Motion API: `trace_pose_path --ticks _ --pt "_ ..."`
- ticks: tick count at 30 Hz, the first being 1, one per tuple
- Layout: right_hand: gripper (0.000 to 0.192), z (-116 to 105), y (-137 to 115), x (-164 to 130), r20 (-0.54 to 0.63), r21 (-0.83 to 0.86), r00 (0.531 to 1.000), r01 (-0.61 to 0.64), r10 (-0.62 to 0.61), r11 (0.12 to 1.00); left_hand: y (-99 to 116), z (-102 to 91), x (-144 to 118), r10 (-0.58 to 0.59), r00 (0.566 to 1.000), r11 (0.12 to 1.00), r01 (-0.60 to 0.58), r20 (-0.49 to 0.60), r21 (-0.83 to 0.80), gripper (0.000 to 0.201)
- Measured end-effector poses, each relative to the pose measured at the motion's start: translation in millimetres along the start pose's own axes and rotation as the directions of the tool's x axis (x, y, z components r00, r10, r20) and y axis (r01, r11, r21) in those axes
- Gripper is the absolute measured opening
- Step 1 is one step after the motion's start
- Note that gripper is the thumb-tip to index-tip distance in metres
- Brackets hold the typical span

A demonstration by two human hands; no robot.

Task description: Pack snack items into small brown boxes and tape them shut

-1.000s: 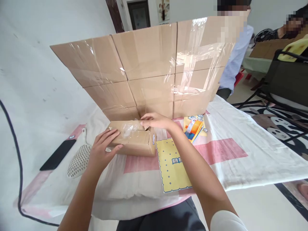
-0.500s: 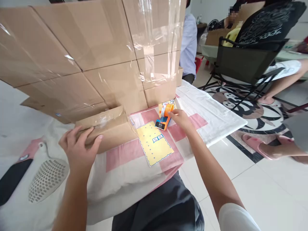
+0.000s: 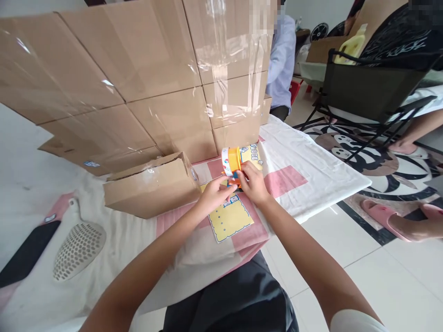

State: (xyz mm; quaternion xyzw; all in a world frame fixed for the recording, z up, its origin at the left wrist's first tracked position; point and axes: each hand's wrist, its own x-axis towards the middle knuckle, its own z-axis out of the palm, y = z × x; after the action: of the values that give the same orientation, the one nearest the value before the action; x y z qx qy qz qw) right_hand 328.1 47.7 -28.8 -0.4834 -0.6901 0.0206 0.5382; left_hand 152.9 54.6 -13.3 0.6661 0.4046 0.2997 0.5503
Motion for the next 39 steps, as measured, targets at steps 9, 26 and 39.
trace_pose_path --ticks 9,26,39 --pt "0.022 1 6 4 -0.101 -0.150 0.989 -0.127 0.112 0.981 1 4.4 17 0.066 0.987 0.988 -0.086 -0.148 -0.127 0.028" --pt "0.021 18 8 3 -0.193 -0.116 0.953 -0.260 0.235 0.959 11 7.7 3 -0.097 0.994 0.958 0.081 -0.044 -0.273 0.035" --pt "0.023 11 26 4 -0.184 0.027 0.879 -0.443 0.440 0.896 -4 21.0 -5 -0.094 0.996 0.969 0.092 0.001 -0.228 0.029"
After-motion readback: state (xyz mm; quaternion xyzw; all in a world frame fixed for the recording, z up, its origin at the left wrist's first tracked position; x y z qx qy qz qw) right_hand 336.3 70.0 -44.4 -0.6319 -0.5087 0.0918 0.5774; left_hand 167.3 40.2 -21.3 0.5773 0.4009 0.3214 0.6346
